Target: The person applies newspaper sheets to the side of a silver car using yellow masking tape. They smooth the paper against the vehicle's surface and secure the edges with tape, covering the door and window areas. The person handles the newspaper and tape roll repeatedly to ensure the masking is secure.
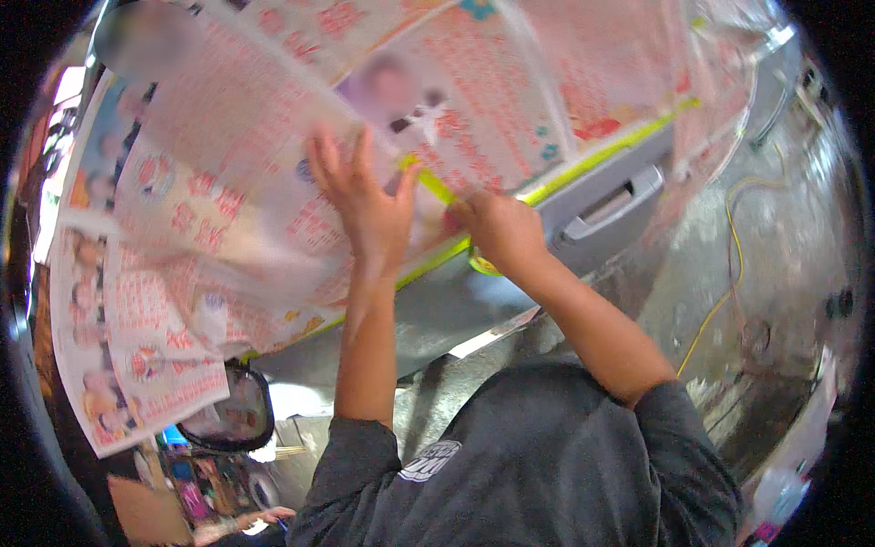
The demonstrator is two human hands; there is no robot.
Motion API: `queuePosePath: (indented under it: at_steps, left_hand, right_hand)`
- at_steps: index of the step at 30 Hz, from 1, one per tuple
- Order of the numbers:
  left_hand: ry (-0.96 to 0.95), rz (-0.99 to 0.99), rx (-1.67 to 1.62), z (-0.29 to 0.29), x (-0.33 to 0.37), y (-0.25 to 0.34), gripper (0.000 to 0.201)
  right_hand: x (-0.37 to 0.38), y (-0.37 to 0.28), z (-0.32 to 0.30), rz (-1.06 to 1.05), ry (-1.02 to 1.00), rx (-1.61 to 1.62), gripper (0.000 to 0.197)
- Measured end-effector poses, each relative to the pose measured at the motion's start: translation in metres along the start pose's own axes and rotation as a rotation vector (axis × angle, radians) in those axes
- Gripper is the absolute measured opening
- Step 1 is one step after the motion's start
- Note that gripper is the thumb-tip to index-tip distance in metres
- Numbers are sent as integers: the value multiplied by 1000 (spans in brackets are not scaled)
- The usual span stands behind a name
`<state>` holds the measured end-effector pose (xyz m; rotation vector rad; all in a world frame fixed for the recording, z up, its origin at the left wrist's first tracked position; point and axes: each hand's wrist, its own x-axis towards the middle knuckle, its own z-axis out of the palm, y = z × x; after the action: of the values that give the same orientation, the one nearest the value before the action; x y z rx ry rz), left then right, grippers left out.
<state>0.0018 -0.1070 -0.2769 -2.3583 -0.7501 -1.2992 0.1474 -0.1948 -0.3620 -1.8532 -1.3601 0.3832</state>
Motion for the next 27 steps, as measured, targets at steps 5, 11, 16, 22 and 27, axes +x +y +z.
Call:
queuePosePath:
  at_steps: [5, 11, 16, 22, 27]
  left_hand:
    - [156, -41, 38, 9, 8, 3, 72]
    - [204, -17, 103, 18, 4, -5, 68]
    - [-54, -25, 116, 24, -40, 11, 73]
    - [-326, -90, 151, 24, -70, 20, 101]
    - [-203, -148, 164, -4, -23, 22, 97]
  right_hand:
    - [4, -18, -19, 13, -105, -129, 47]
    - [7, -4, -22, 73, -274, -214, 45]
    - [-11, 23, -21, 19, -209, -148, 45]
    - [-29, 34, -45, -6, -253, -4, 46]
    - [-35, 10, -77, 33, -394, 340, 31]
